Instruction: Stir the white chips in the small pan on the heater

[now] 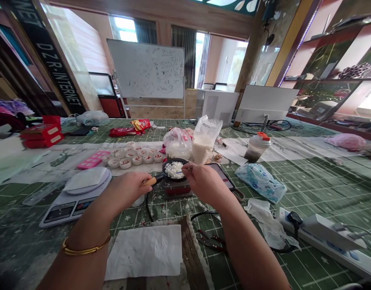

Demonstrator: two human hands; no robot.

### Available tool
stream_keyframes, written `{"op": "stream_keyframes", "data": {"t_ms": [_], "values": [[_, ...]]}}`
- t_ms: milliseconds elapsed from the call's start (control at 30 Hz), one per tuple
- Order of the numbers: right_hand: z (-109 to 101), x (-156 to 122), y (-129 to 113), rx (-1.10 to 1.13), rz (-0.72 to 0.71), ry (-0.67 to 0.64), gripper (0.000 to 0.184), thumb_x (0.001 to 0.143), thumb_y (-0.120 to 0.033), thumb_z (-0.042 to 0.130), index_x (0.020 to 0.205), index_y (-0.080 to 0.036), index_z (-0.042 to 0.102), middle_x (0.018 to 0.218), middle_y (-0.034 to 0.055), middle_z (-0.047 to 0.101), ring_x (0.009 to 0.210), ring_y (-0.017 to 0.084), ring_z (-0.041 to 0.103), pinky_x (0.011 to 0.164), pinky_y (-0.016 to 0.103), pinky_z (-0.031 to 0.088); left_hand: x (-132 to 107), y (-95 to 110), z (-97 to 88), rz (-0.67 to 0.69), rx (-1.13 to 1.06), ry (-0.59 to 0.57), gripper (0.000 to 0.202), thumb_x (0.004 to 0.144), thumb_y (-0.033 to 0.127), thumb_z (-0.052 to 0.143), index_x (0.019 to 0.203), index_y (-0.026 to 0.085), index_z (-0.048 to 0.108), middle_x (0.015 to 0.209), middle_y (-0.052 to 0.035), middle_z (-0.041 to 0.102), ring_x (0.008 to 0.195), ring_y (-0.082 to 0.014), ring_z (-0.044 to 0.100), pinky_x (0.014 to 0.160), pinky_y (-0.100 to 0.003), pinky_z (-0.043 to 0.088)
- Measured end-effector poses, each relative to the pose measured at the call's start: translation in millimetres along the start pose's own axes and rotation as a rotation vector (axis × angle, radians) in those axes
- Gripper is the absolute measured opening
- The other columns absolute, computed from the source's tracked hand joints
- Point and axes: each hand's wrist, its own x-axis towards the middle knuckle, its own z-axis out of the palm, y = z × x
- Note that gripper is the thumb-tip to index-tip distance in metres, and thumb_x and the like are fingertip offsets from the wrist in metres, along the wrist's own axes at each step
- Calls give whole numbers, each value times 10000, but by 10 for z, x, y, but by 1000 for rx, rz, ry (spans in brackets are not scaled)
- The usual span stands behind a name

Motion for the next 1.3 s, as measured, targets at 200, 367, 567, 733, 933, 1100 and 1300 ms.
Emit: {"op": "stream_keyframes", "data": {"t_ms": [200,367,567,733,933,1100,1300], "values": [[39,5,-7,50,9,66,306,861,-386,371,978,-235,610,700,11,651,643,147,570,592,240,384,2,3,0,-2,-4,-4,147,744,347,469,703,226,541,733,-1,614,635,-144,527,492,-240,228],[63,33,5,19,-7,-7,313,857,-358,367,940,-212,630,655,16,639,601,148,560,562,240,377,-2,-5,-6,-6,-17,-14,148,747,350,462,720,236,554,732,-1,616,649,-151,529,499,-240,237],[2,29,58,-46,42,50,311,860,-376,364,935,-223,623,743,33,667,712,175,594,638,260,403,-5,-10,-7,6,-18,-9,153,752,343,461,713,225,550,735,-7,614,636,-140,523,500,-234,232],[-21,19,68,-38,44,85,311,863,-381,362,933,-226,621,790,35,677,731,176,603,644,258,407,-3,-2,-9,1,-18,-11,154,753,350,468,727,230,561,745,-5,619,643,-138,525,502,-231,234],[-21,6,63,-44,29,18,306,861,-383,366,892,-220,623,759,37,675,726,185,604,667,274,411,-8,-9,-10,2,-13,-13,146,755,337,468,725,226,558,732,-2,619,638,-136,529,494,-231,238],[-36,-12,26,6,13,68,310,862,-380,367,903,-214,626,790,42,678,736,183,603,676,273,415,-3,-13,-11,13,-3,-15,153,765,341,466,742,229,568,759,-11,626,665,-152,548,507,-237,268],[-35,-17,4,28,18,29,304,855,-376,379,901,-210,629,766,38,675,717,178,601,658,270,417,1,-8,-8,14,2,-29,154,764,340,464,744,224,563,753,-15,622,680,-160,552,532,-244,294]]}}
